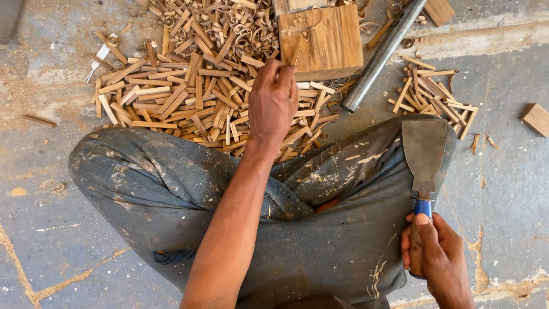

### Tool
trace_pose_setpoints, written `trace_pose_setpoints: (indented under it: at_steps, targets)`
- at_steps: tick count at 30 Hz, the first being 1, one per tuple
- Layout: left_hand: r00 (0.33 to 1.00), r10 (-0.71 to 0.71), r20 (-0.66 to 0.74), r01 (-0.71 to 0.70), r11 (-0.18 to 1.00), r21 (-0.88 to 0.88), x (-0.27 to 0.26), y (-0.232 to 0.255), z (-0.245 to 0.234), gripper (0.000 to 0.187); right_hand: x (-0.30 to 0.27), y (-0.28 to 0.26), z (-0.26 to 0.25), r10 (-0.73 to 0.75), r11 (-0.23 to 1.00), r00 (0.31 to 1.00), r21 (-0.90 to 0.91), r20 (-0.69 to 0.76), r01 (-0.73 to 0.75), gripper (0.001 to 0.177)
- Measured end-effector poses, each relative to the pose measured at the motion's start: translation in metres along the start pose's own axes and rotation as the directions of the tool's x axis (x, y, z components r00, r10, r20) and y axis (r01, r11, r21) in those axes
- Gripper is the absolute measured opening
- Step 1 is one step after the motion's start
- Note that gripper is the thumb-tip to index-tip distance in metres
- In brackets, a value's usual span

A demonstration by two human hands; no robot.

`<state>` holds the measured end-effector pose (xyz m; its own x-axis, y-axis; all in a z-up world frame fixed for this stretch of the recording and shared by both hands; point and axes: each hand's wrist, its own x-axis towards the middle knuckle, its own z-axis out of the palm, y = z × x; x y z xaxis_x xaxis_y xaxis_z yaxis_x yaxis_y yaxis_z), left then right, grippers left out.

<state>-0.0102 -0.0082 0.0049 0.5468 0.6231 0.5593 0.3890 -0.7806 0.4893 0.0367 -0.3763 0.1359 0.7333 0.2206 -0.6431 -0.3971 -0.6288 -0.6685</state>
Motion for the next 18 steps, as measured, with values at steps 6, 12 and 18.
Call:
trace_pose_setpoints:
  at_steps: [6,12,18]
  targets:
    - [0.971,-0.238,-0.029,0.205,0.886,-0.417,0.011,0.009,-0.013,0.009,0.0,0.005,-0.002,-0.041,0.996,0.999,0.075,0.02,0.04,0.04]
    - [0.959,-0.273,0.076,0.254,0.709,-0.658,0.016,0.038,-0.017,0.01,0.011,0.029,-0.003,-0.149,0.945,0.989,0.297,0.021,0.137,0.041]
    - [0.899,-0.194,0.393,0.439,0.426,-0.792,0.005,0.148,0.051,0.018,0.015,0.044,-0.004,-0.191,0.919,0.981,0.343,-0.046,0.195,0.038]
